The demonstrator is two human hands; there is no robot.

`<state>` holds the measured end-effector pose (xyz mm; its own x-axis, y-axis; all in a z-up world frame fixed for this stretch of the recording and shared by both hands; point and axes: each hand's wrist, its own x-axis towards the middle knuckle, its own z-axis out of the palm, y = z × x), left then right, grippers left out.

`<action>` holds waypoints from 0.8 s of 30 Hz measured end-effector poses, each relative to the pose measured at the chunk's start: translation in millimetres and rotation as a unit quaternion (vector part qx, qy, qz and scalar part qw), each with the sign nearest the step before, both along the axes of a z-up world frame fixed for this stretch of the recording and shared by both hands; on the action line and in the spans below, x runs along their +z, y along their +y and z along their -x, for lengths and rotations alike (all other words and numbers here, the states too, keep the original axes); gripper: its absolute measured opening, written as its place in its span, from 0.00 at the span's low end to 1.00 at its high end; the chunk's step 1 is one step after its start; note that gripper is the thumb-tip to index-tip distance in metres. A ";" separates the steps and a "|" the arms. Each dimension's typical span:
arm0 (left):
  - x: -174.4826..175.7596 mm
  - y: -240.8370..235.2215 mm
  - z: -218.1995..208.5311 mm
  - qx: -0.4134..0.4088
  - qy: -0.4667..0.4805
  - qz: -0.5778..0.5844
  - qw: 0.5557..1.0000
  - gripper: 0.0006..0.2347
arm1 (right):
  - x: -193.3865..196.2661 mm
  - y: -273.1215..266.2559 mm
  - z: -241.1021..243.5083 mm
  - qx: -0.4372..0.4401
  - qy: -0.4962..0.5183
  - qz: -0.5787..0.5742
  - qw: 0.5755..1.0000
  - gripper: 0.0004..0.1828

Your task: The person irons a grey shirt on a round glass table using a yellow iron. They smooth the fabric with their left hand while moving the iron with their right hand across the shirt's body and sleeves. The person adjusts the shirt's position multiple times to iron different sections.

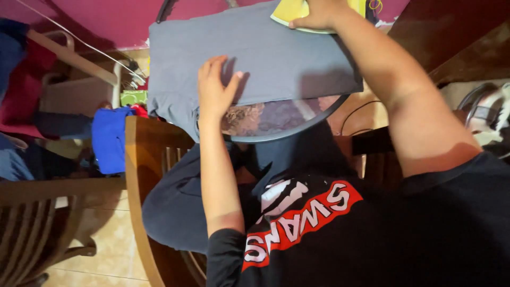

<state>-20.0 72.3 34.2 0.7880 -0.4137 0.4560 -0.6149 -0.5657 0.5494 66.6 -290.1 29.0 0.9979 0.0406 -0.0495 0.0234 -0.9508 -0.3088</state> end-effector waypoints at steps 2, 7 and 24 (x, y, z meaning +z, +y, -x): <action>-13.6 16.7 -17.4 0.044 -0.002 -0.052 0.998 0.24 | 14.3 1.5 10.5 -0.023 0.056 -0.030 0.998 0.48; -17.0 16.7 -22.6 0.081 0.151 -0.343 0.923 0.36 | 14.3 -51.0 23.6 -0.029 0.174 -0.037 0.984 0.54; 8.4 -201.6 55.7 0.000 0.228 -0.374 0.899 0.39 | 138.3 -157.5 203.7 -0.167 0.030 0.003 0.985 0.40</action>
<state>-75.7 -129.3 42.6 0.8222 -0.4707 -0.3202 -0.4226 -0.8815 0.2108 -137.0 -447.5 167.3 0.9505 -0.2909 -0.1088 -0.3103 -0.9038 -0.2947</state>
